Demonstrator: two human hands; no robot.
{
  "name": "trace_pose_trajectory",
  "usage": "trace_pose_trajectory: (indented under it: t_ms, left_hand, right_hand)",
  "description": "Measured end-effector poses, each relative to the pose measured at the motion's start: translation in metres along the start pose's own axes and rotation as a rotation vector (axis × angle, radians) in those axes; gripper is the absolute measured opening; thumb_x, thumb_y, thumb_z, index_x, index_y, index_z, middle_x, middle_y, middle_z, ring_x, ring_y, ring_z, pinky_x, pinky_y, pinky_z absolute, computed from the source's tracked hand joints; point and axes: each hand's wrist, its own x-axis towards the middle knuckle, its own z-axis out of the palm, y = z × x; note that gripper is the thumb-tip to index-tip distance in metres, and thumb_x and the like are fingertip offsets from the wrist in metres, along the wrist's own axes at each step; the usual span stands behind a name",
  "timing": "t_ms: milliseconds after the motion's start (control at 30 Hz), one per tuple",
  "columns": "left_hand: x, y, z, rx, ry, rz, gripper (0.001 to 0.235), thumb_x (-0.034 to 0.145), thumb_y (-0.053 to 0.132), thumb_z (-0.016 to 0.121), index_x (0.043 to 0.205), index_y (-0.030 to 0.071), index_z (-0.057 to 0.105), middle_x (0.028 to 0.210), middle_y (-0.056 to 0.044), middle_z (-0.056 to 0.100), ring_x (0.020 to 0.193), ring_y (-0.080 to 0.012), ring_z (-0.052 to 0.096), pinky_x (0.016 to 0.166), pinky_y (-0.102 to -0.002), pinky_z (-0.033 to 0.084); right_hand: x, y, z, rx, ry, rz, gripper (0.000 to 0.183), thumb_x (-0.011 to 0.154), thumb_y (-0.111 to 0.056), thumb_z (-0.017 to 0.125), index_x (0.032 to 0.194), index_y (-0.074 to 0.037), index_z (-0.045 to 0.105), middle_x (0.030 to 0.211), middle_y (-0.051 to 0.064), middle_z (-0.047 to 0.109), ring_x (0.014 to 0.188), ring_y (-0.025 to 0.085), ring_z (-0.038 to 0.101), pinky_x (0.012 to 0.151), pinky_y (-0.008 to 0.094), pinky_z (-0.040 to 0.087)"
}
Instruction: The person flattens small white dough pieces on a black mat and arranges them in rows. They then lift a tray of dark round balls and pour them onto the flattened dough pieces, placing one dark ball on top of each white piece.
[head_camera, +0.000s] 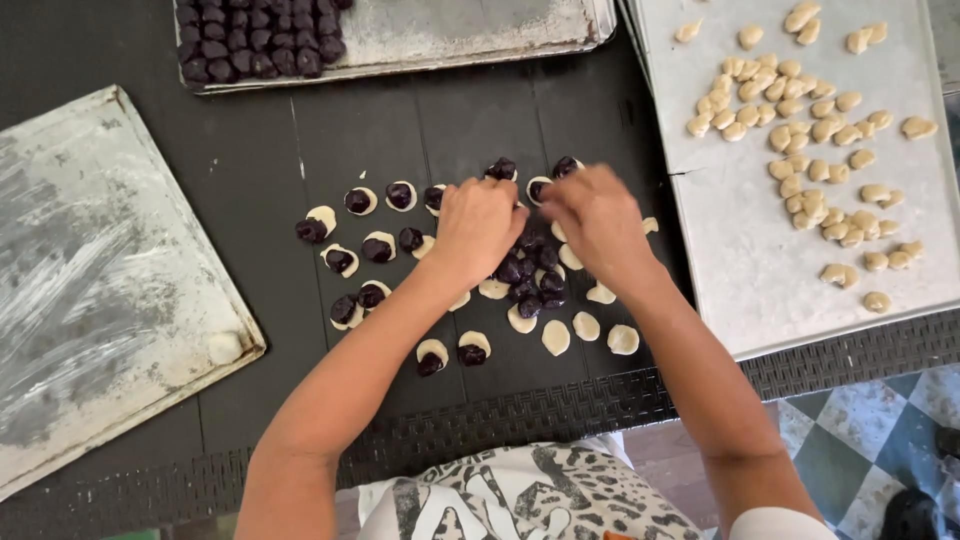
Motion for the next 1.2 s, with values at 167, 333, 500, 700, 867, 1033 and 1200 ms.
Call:
trace_pose_trajectory:
  t_ms: [167, 333, 500, 700, 867, 1033, 1200]
  left_hand:
    - [-0.019, -0.002, -0.05, -0.296, -0.008, -0.139, 0.011, 0.086, 0.028, 0.064, 0.09, 0.018, 0.068, 0.075, -0.005, 0.07, 0.076, -0.0309, 0.068, 0.067, -0.043, 0.051]
    - [-0.049, -0.021, -0.057, -0.217, 0.081, -0.086, 0.012, 0.084, 0.019, 0.068, 0.097, 0.021, 0.066, 0.075, -0.001, 0.07, 0.078, -0.0238, 0.068, 0.074, -0.036, 0.051]
    - [-0.06, -0.004, -0.077, 0.041, 0.113, 0.129, 0.007, 0.096, 0.019, 0.058, 0.097, 0.018, 0.064, 0.089, 0.001, 0.064, 0.093, -0.0203, 0.056, 0.084, -0.034, 0.039]
    - [-0.051, 0.003, -0.05, 0.114, 0.138, 0.248, 0.015, 0.102, 0.023, 0.047, 0.108, 0.019, 0.06, 0.092, 0.003, 0.054, 0.097, -0.0186, 0.048, 0.083, -0.036, 0.032]
    - [-0.046, 0.025, -0.073, -0.467, 0.025, 0.14, 0.011, 0.101, 0.014, 0.052, 0.095, 0.011, 0.061, 0.084, 0.0, 0.052, 0.082, -0.0138, 0.04, 0.077, -0.028, 0.027]
    - [-0.06, 0.007, -0.057, 0.114, 0.032, 0.288, 0.022, 0.091, 0.027, 0.063, 0.109, 0.017, 0.056, 0.094, 0.002, 0.06, 0.088, -0.0168, 0.046, 0.075, -0.034, 0.031]
    - [-0.053, 0.008, -0.05, -0.093, 0.03, 0.128, 0.017, 0.086, 0.027, 0.067, 0.098, 0.02, 0.057, 0.074, -0.001, 0.062, 0.077, -0.0243, 0.062, 0.069, -0.039, 0.047]
  right_hand:
    - [-0.012, -0.026, 0.007, 0.155, -0.094, -0.008, 0.029, 0.084, -0.032, 0.074, 0.105, -0.012, 0.069, 0.082, 0.006, 0.062, 0.088, 0.026, 0.062, 0.078, 0.037, 0.052]
    - [-0.008, -0.023, 0.013, 0.252, -0.1, 0.086, 0.026, 0.077, -0.021, 0.078, 0.1, -0.011, 0.07, 0.078, 0.005, 0.063, 0.08, 0.025, 0.065, 0.073, 0.036, 0.054]
    - [-0.013, -0.014, -0.025, 0.537, 0.048, 0.379, 0.023, 0.079, -0.017, 0.077, 0.1, -0.014, 0.072, 0.078, 0.002, 0.068, 0.074, 0.013, 0.066, 0.069, 0.026, 0.054]
    - [-0.047, 0.02, 0.005, 0.201, 0.187, 0.179, 0.024, 0.078, -0.015, 0.082, 0.1, -0.018, 0.075, 0.077, -0.003, 0.059, 0.068, 0.016, 0.064, 0.063, 0.029, 0.054]
    - [-0.046, 0.012, 0.011, -0.068, 0.125, -0.006, 0.021, 0.092, -0.024, 0.069, 0.112, -0.02, 0.073, 0.093, 0.002, 0.056, 0.086, 0.023, 0.057, 0.075, 0.034, 0.048]
    - [-0.045, -0.012, 0.015, -0.044, 0.095, -0.093, 0.02, 0.096, -0.024, 0.059, 0.113, -0.018, 0.069, 0.098, 0.003, 0.059, 0.09, 0.025, 0.058, 0.072, 0.036, 0.046]
    - [-0.042, -0.025, 0.012, -0.012, -0.077, -0.07, 0.035, 0.082, -0.019, 0.073, 0.115, -0.014, 0.062, 0.098, 0.004, 0.059, 0.095, 0.024, 0.055, 0.079, 0.036, 0.045]
